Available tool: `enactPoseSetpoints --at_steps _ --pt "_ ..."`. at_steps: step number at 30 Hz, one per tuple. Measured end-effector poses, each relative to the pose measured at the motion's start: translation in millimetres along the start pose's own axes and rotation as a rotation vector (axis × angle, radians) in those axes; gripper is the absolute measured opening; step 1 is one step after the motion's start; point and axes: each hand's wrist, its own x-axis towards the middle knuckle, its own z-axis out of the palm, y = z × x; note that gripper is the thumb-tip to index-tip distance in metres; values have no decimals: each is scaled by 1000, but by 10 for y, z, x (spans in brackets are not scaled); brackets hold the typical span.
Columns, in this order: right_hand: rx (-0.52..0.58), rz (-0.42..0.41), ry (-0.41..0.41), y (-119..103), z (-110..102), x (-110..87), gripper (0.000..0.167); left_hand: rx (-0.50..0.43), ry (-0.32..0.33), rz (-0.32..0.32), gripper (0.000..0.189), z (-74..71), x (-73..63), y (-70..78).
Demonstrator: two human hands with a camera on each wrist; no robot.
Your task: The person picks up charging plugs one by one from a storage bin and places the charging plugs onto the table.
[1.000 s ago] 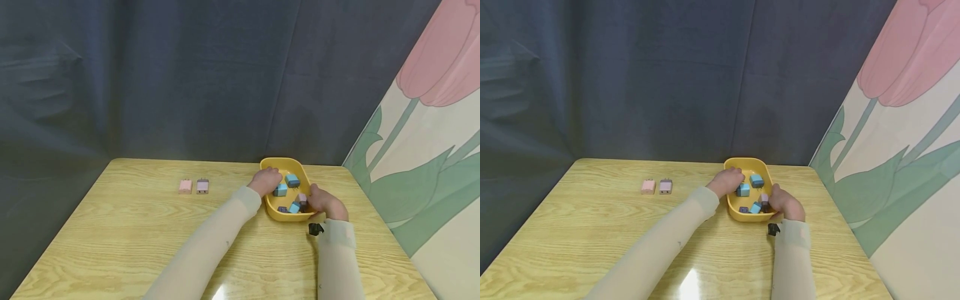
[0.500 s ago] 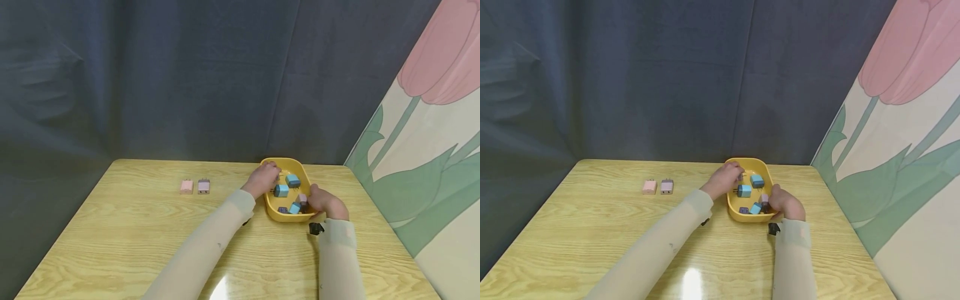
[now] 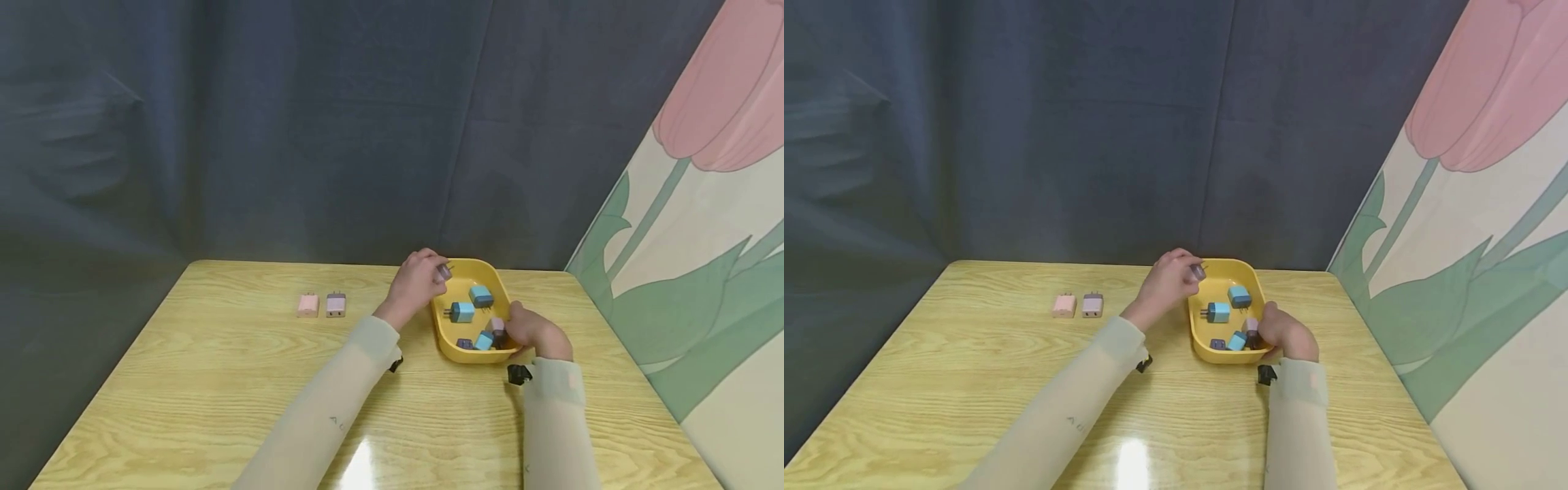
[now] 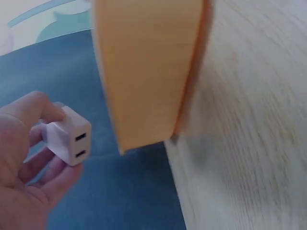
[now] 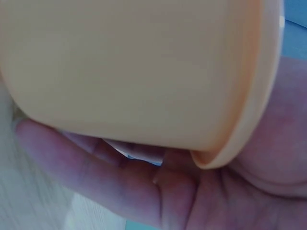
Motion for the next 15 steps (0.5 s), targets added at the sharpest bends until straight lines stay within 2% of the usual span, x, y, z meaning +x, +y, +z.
enactPoseSetpoints --at_steps 5,9,15 --pt "21 -3 -3 -6 1 20 33 -99 76 -111 44 -197 -192 -136" --pt "15 -1 -5 2 11 25 33 -112 124 -193 45 -322 -356 -314" --pt "44 -17 -6 14 -14 36 34 -135 112 -322 47 -391 -539 -595"
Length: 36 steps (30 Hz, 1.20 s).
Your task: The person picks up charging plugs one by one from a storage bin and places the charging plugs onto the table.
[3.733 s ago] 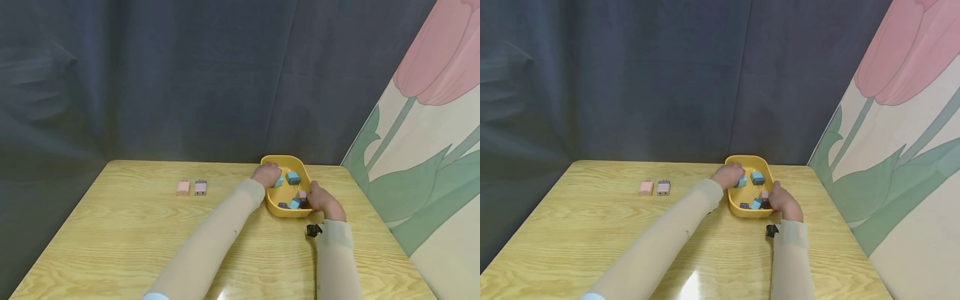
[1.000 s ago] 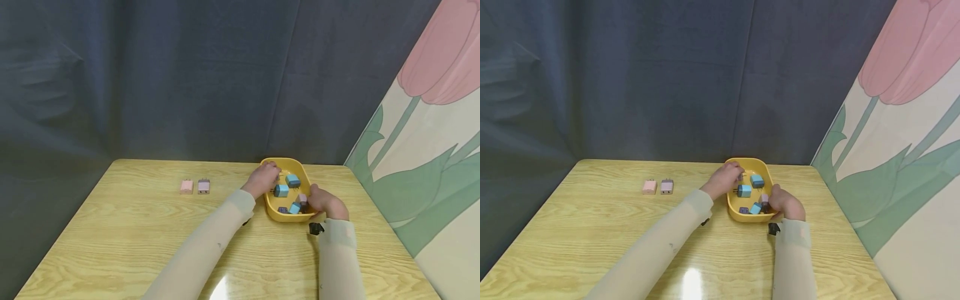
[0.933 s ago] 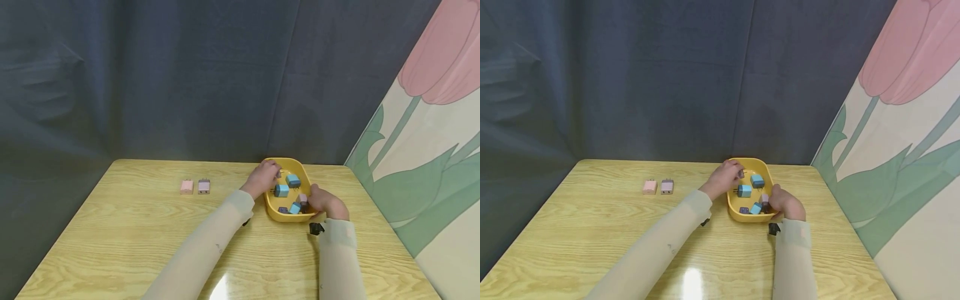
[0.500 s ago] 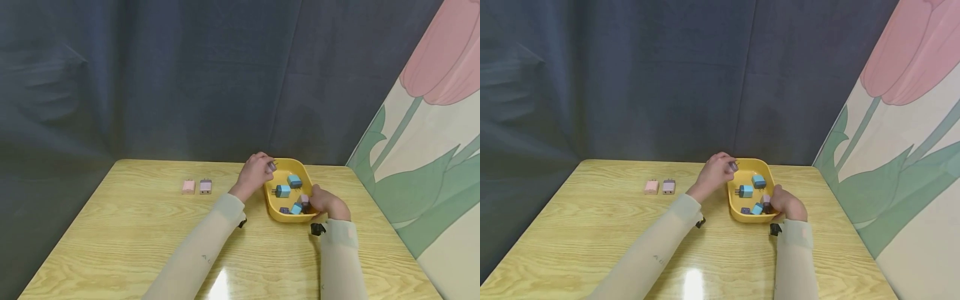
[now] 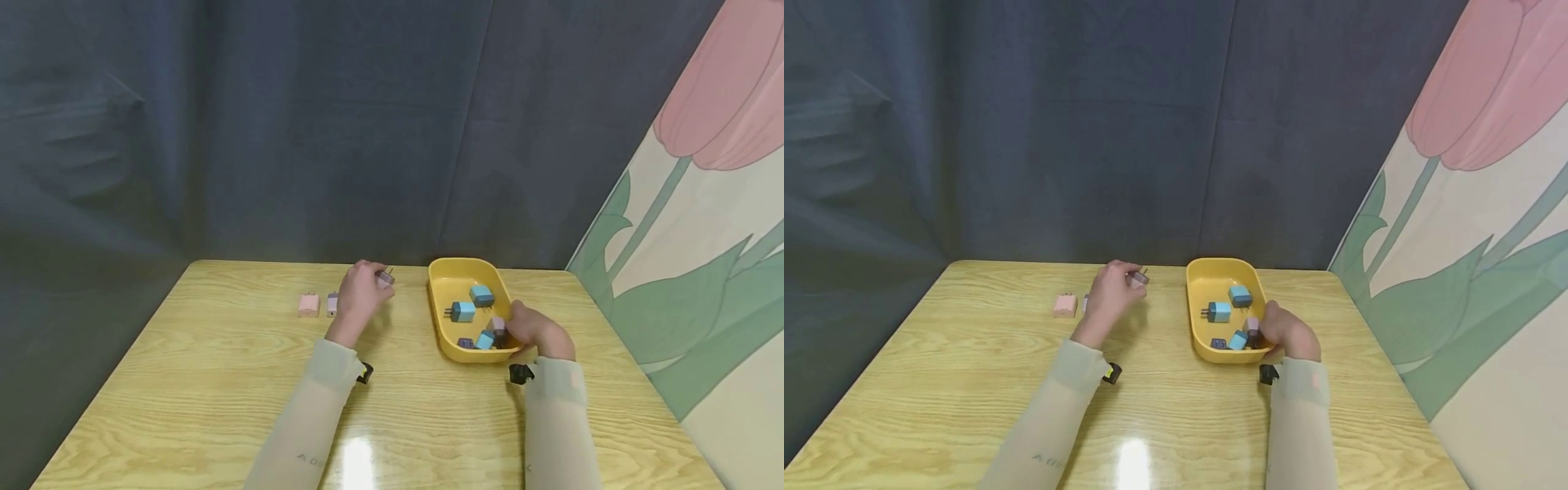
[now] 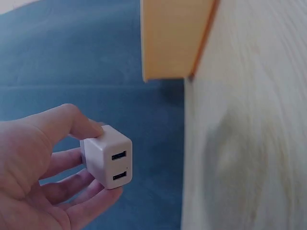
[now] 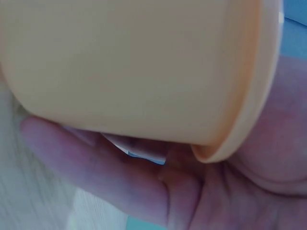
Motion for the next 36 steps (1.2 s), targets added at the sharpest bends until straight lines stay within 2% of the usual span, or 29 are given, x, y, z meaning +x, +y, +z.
enactPoseSetpoints --at_steps 8,20,28,32,36 --pt "88 4 3 40 0 39 48 -37 -26 -80 47 -67 -19 -199" --pt "94 -23 14 96 21 113 54 -1 -67 -147 47 -97 -35 -388" --pt "73 -30 17 115 42 126 51 58 -50 -184 44 -33 -49 -366" --pt "66 -28 20 120 42 131 50 75 -29 -177 42 32 -60 -332" --pt "69 -26 15 104 45 132 47 126 -23 -168 30 88 -64 -297"
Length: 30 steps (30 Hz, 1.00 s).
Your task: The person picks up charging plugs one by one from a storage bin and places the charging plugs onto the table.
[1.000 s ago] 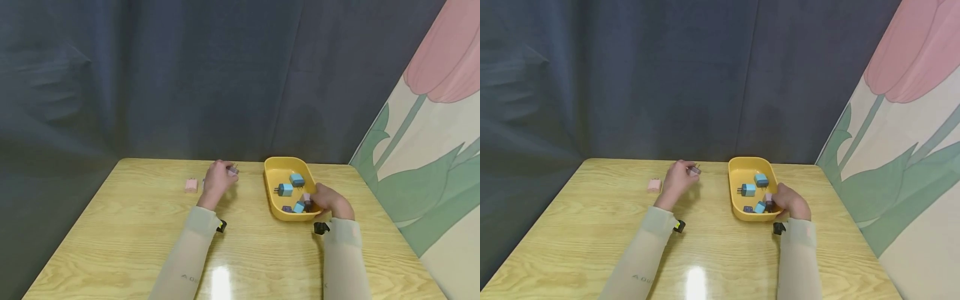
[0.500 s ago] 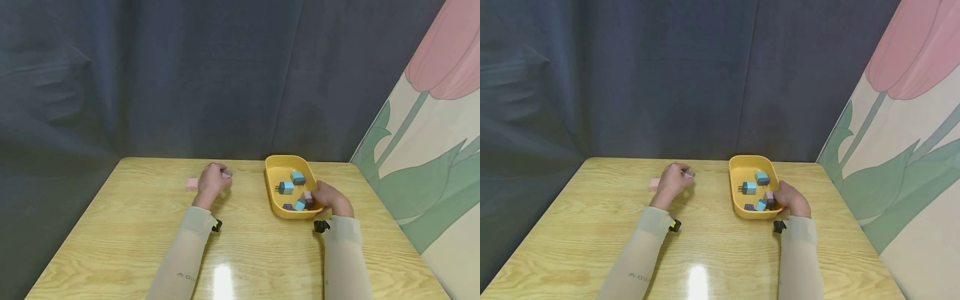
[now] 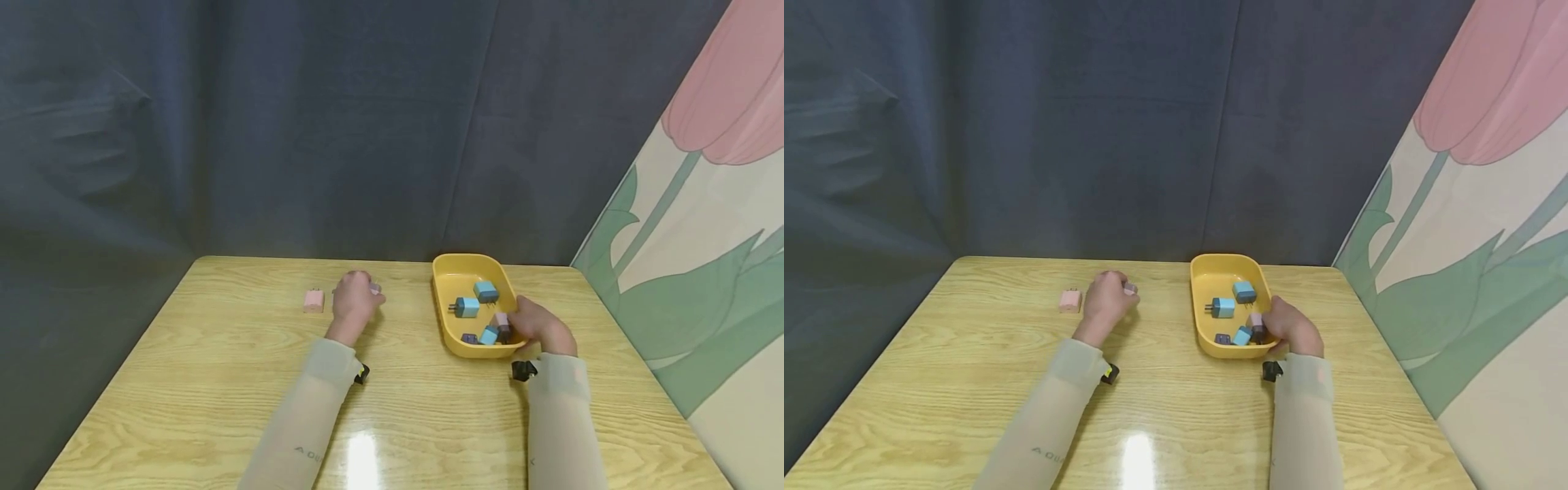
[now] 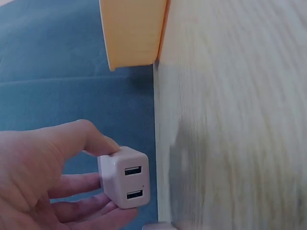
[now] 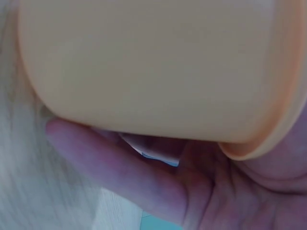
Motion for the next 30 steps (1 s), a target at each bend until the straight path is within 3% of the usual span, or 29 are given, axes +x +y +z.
enactPoseSetpoints --at_steps 2,6,14,21,27,30 --pt "-2 0 -4 -9 6 -1 46 35 -3 -3 23 18 0 12" --pt "-8 6 -4 -13 11 2 44 88 -27 -14 30 51 10 16" --pt "-28 -1 -8 -5 -1 7 47 62 -96 -30 25 137 64 -24" --pt "-40 2 -4 -1 -12 -2 46 95 -112 13 29 575 404 -384" --pt "-64 -10 2 -6 -19 3 43 95 -139 -3 23 251 173 -143" --pt "-54 -13 -1 -10 -15 4 42 91 -133 -3 23 209 130 -115"
